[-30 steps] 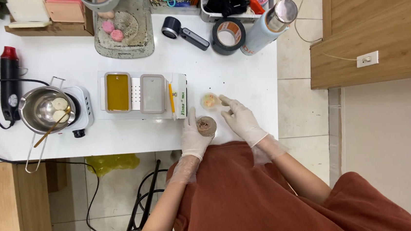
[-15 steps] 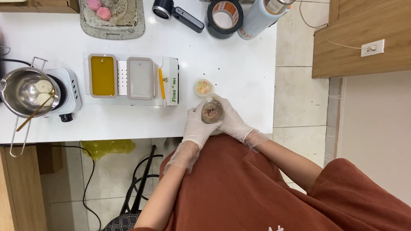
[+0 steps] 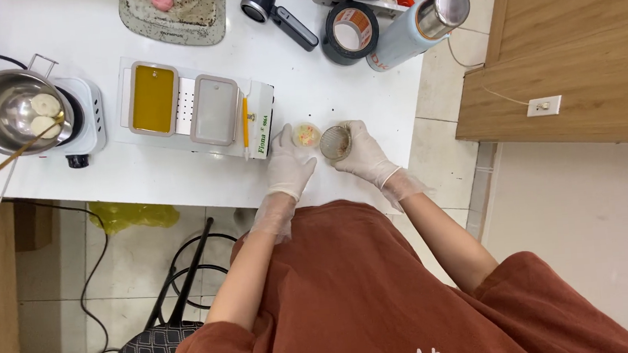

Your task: The person decorates small candle cups at a craft worktable. They use a small brush to place dried flower pieces inside ribbed cups, use a heat gun on the cups, and handle finished flower-shaped candles, arranging decorated cups on the table.

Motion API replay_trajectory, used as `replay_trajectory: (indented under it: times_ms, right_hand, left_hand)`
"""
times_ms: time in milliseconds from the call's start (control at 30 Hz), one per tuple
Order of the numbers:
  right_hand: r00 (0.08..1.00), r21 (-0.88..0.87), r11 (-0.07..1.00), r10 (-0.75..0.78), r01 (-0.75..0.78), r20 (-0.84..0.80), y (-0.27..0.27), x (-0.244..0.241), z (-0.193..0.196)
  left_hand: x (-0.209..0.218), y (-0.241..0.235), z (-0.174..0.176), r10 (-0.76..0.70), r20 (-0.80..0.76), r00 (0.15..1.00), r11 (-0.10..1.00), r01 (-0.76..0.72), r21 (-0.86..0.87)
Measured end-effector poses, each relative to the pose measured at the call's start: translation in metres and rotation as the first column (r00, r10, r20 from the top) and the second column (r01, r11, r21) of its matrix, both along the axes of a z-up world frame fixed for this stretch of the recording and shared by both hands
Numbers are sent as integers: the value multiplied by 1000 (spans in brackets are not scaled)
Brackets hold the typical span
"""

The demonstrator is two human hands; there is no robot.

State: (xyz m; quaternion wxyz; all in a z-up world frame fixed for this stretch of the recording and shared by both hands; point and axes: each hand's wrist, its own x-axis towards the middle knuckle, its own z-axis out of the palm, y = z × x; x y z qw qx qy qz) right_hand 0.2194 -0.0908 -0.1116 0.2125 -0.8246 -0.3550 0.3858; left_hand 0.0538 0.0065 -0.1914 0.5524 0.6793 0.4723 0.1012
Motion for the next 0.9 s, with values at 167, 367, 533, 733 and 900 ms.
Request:
replay_trajectory:
  times_ms: [167, 367, 533, 733, 900]
  right_hand:
    - [944, -91, 956, 291, -279, 158, 20, 4, 12]
    - [831, -277, 872, 477, -405, 286, 47, 4, 20]
    - [682, -408, 773, 628, -487, 376, 56, 5, 9]
    - [624, -513, 713, 687, -477, 374, 72, -12, 16]
    - [640, -570, 704, 678, -424, 362, 83, -20, 21]
  left_hand:
    - [28, 6, -3, -122, -275, 954, 925, 210, 317]
    - [19, 14, -35, -126, -110, 986, 961, 149, 233]
    - [15, 11, -37, -186, -107, 977, 933, 210, 293]
    - [17, 10, -38, -230, -218, 948, 889, 296, 349]
    - [22, 8, -50, -236, -244, 940, 867, 317, 383]
